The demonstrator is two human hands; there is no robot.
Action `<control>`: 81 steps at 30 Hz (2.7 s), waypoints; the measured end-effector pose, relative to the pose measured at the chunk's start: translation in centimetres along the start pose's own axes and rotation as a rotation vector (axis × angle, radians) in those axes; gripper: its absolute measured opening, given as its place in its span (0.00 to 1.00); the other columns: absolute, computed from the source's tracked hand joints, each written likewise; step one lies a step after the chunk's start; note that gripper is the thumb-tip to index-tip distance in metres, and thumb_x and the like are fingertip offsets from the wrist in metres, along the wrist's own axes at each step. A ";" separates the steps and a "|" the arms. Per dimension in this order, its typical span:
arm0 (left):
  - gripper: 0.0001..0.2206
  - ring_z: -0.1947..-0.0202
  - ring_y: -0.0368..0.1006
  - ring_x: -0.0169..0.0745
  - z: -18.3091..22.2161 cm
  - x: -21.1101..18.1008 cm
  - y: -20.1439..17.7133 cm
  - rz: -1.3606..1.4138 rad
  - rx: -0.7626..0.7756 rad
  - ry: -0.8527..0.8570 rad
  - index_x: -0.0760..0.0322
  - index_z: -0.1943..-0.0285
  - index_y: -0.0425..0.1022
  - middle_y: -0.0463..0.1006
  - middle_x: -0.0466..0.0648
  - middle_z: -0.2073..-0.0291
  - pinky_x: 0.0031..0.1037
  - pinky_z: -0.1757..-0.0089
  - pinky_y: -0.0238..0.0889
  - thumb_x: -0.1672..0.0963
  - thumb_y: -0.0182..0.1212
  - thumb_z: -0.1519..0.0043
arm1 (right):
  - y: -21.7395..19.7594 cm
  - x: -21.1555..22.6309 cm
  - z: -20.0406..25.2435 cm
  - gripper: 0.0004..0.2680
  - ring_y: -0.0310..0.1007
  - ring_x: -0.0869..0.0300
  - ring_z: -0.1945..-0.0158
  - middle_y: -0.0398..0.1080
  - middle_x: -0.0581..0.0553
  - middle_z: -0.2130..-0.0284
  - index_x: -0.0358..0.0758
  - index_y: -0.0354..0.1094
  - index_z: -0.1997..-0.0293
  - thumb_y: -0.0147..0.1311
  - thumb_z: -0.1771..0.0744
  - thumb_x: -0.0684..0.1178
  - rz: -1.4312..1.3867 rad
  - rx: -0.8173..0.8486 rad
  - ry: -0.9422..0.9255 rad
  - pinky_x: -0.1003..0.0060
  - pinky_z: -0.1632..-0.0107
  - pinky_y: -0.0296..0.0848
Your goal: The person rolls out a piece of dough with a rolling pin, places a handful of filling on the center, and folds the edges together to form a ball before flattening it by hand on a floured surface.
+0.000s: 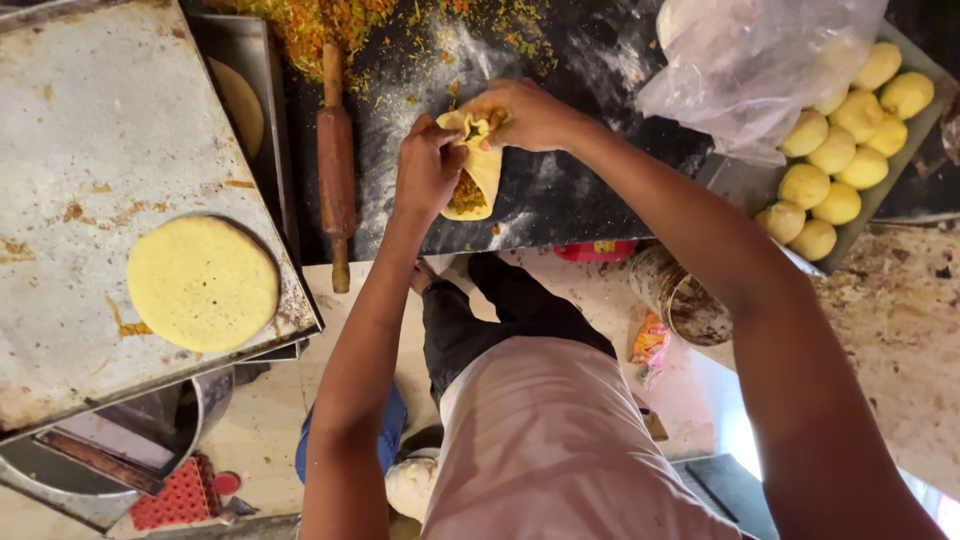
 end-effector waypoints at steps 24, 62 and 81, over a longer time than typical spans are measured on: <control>0.05 0.70 0.79 0.32 -1.8 6.2 1.8 0.578 0.262 -0.365 0.72 0.58 0.81 0.83 0.50 0.67 0.23 0.68 0.75 0.66 0.66 0.41 | 5.8 3.2 3.6 0.09 0.73 0.39 0.53 0.69 0.33 0.57 0.36 0.79 0.52 0.63 0.36 0.40 0.124 -0.647 0.041 0.49 0.49 0.70; 0.23 0.20 0.39 0.65 8.6 2.1 -0.6 -0.346 0.047 0.077 0.57 0.22 0.61 0.49 0.57 0.20 0.50 0.28 0.39 0.51 0.47 0.26 | 5.1 2.0 6.5 0.18 0.79 0.47 0.60 0.76 0.35 0.64 0.36 0.74 0.50 0.71 0.39 0.54 0.145 -0.458 0.019 0.54 0.55 0.75; 0.24 0.22 0.35 0.65 8.9 3.8 0.7 -0.619 0.027 0.098 0.52 0.20 0.60 0.47 0.56 0.21 0.56 0.29 0.28 0.48 0.39 0.25 | 1.5 3.1 7.3 0.17 0.73 0.48 0.32 0.71 0.38 0.35 0.43 0.67 0.33 0.49 0.30 0.35 0.085 -0.707 -0.131 0.48 0.26 0.59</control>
Point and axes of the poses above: each hand's wrist, its own z-axis away from the middle knuckle, its own y-axis out of the palm, x = y × z, the point moved 7 cm from there along -z, towards the middle knuckle
